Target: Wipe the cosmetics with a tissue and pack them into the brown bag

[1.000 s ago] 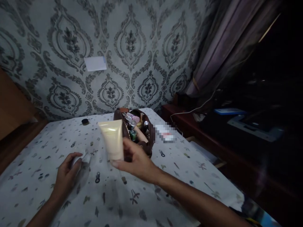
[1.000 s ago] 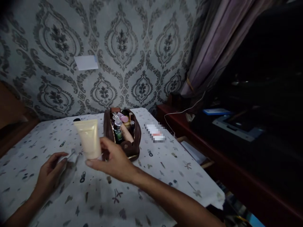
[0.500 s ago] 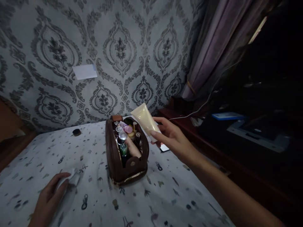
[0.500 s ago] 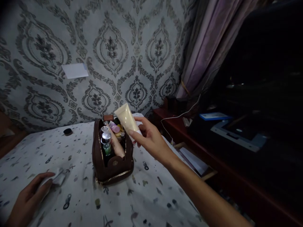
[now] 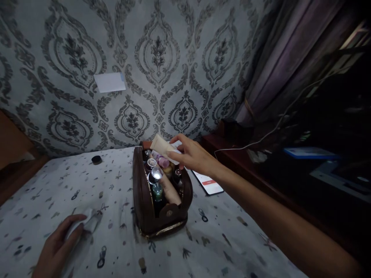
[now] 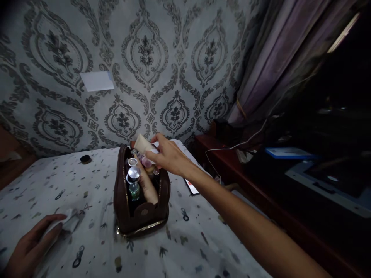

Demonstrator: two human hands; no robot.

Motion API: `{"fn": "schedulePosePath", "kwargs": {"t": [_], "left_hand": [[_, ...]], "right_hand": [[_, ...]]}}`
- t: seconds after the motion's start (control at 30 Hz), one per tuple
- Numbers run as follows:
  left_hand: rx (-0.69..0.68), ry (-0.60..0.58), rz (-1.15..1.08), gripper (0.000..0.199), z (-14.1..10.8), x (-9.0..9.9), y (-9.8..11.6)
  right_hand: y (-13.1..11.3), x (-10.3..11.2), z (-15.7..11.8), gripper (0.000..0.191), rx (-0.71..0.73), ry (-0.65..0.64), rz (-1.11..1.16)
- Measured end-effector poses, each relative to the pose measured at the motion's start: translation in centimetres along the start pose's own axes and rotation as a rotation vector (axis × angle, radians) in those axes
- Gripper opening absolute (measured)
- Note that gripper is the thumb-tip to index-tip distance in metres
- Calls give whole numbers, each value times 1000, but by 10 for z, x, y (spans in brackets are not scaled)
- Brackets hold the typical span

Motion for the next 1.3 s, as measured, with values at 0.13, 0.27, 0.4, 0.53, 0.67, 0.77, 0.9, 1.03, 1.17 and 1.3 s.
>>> {"fn": "schedulePosePath", "kwargs": {"t": [0.13,0.27,0.4,0.53,0.67,0.77,0.9,1.03,1.17,1.3], "left_hand": [[6,2,14,53,0,5,13],[0,-7,5,53,-2,9,32],[36,-5,10,60,-4,11,42],[44,-22,28,63,-5,11,44],[31,3,37,61,-6,11,41],[-8,12,45,57,-5,11,41],[-29,27,50,51,-4,11,40],[-8,16,56,49,-4,9,38],[13,9,44,52,-4,7,33],[15,3,22,51,-4,7,32]], "right_hand": [[-2,-9,7,29,45,5,-141],[-1,-8,6,24,72,80,-124],[3,9,0,26,83,281,10],[-1,29,-11,25,171,480,172],[-7,36,-20,23,194,521,344],[-6,32,-20,24,180,491,399],[5,19,-13,29,172,458,378],[12,10,-3,35,118,472,255],[6,3,3,35,72,448,131],[-1,-2,7,30,82,430,57]]}}
Point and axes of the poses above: each hand's wrist, its own z-axis towards the middle knuckle, its own x-axis out of the back of the hand, y = z × x, the point moved 5 cm from there along z, towards the middle knuckle, and after that the axes turned 1 degree about z, right-handed, at the moved point
